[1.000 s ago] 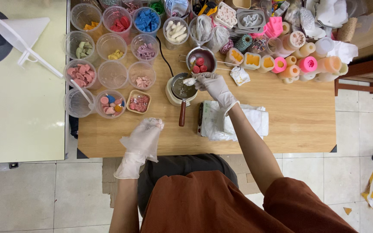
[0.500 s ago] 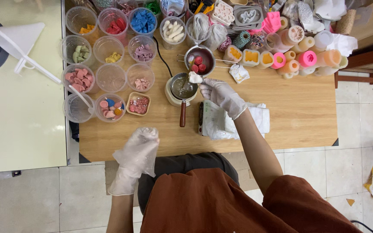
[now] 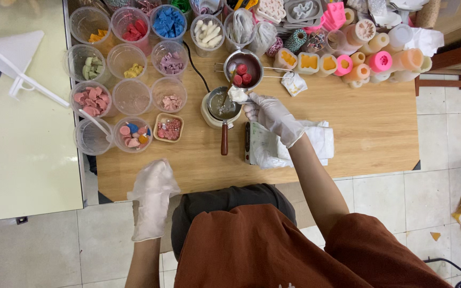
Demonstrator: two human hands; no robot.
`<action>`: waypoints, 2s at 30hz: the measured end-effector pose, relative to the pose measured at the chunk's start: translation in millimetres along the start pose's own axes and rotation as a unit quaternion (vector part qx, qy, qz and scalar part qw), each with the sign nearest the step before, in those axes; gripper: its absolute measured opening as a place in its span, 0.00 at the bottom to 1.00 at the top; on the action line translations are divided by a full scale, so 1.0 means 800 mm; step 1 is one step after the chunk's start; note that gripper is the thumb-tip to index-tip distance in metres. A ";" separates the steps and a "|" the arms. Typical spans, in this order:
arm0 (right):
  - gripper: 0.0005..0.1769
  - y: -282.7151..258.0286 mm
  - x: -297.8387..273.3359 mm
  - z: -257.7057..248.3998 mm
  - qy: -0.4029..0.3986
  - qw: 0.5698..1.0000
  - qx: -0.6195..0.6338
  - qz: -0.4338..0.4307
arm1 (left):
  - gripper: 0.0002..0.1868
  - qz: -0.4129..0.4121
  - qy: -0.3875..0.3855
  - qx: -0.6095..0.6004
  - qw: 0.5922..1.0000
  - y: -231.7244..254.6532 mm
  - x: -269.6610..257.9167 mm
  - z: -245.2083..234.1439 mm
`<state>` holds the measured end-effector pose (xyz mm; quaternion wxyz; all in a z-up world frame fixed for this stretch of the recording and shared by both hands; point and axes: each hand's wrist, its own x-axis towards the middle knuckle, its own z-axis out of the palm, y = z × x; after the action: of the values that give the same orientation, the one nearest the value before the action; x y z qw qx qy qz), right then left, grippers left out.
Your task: The person cleans a small metal container with a white cloth, then picks up and handles several small red wax shapes by hand and with a small spatula over the container.
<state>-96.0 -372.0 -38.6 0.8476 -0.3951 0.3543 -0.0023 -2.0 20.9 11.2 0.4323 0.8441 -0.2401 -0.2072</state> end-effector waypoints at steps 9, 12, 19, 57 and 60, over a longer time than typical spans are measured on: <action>0.15 0.006 0.004 -0.009 -0.020 1.000 -0.013 0.006 | 0.11 -0.192 -0.189 -0.587 0.764 0.040 0.009 -0.048; 0.14 0.007 0.005 -0.011 -0.003 1.000 -0.018 0.019 | 0.22 -0.161 -0.204 -0.515 0.817 0.020 0.003 -0.057; 0.14 0.011 0.005 -0.006 0.000 0.999 -0.041 0.016 | 0.15 -0.134 -0.209 -0.492 0.834 -0.018 -0.003 -0.063; 0.14 0.017 0.002 0.005 0.048 0.995 -0.082 0.033 | 0.04 -0.229 -0.005 -0.683 0.694 -0.190 0.017 -0.134; 0.14 0.016 0.006 0.008 0.039 0.996 -0.075 0.031 | 0.13 -0.318 0.165 -0.599 0.716 -0.216 0.022 -0.160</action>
<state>-92.2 -360.6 -47.2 0.8008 -0.4463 0.3979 0.0354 122.4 179.8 -65.4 0.7886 0.4567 0.2921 -0.2903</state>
